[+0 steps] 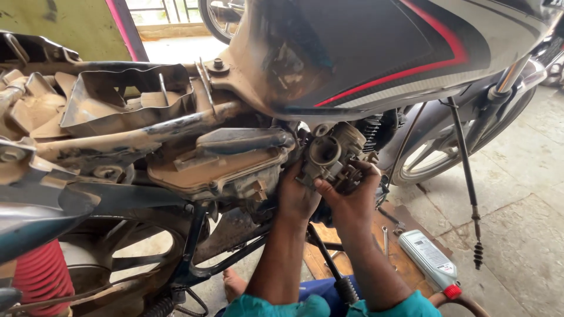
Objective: The person fits a carburetor into the engine of a motorcycle, connects a hose to it, and secures it to the air filter box.
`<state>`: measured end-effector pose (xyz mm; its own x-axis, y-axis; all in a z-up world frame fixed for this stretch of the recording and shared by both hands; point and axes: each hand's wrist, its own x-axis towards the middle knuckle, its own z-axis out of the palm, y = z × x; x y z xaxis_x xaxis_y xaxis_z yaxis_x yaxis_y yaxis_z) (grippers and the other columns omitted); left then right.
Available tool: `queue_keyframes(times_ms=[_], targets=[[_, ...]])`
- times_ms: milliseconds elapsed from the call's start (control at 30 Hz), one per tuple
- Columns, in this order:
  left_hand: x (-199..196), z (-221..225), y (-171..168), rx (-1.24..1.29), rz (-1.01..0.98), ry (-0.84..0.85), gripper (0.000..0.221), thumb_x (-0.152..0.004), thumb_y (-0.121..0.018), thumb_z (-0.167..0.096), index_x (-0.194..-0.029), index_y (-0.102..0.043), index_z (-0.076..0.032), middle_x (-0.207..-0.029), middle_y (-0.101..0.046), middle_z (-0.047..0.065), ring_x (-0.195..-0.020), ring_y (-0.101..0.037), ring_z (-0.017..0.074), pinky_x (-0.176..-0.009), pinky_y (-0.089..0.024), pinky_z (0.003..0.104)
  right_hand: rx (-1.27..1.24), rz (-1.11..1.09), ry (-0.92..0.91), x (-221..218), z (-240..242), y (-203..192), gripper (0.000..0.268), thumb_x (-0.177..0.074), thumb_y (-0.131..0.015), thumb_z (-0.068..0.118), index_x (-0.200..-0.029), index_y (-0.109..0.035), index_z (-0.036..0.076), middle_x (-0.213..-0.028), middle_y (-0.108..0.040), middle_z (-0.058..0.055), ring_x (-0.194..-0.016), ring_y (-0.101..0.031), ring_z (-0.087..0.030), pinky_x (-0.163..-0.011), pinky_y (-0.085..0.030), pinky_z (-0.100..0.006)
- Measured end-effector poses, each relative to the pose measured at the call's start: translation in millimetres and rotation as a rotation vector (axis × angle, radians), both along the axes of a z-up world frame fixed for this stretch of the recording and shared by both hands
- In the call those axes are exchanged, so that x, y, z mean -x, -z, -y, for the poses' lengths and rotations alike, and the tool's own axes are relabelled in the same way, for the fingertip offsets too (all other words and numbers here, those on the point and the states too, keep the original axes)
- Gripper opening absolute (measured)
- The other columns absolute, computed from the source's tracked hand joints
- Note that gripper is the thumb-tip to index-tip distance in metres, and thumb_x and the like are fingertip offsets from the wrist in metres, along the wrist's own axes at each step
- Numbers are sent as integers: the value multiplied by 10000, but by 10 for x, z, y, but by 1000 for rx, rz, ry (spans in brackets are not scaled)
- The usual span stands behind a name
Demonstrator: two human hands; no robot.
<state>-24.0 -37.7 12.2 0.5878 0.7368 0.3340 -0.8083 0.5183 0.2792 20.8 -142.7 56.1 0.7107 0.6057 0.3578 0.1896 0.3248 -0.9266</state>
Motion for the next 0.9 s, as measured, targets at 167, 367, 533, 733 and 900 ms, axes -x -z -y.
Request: queue_keyframes(times_ms=[167,367,533,733,900], targets=[[164,182,31,-14,161,-7,483,-1023,-603,-281,-1403,-525,7,-1349,-622,159,-1242,-612,266,-1081,-491,417,-117,148,86,-3,-115,209,817,-762,-913,60,-1339,-333,57,-1215,-577,-119,-1068,-635,-159,-873,-587,-285],[182,430,-218,-302,-571,-595,598,-951,-698,-277,-1465,-469,-73,-1305,-647,68,-1166,-622,159,-1009,-500,315,-145,95,164,37,-285,390,769,-794,-864,40,-1373,-358,73,-1269,-512,-107,-1125,-595,-181,-928,-555,-306],[222,452,-249,-292,-648,-582,730,-841,-835,-153,-1469,-474,-61,-1202,-619,71,-1027,-580,164,-903,-519,308,-234,242,174,15,-314,413,792,-759,-891,13,-1349,-363,39,-1354,-390,-125,-1205,-528,-216,-981,-517,-338],[279,357,-147,-524,-931,-810,710,-836,-853,-221,-1424,-495,-45,-1248,-675,66,-1109,-659,175,-941,-538,315,-228,339,27,-147,-171,537,700,-830,-782,-41,-1376,-347,13,-1426,-356,-149,-1175,-604,-223,-921,-571,-308],[290,424,-248,-705,-1199,-840,682,-856,-828,-251,-1406,-478,-50,-1198,-716,68,-1069,-728,167,-912,-575,310,-183,413,-71,-326,-74,535,671,-813,-694,-99,-1389,-366,8,-1464,-327,-203,-1160,-654,-255,-873,-610,-311]])
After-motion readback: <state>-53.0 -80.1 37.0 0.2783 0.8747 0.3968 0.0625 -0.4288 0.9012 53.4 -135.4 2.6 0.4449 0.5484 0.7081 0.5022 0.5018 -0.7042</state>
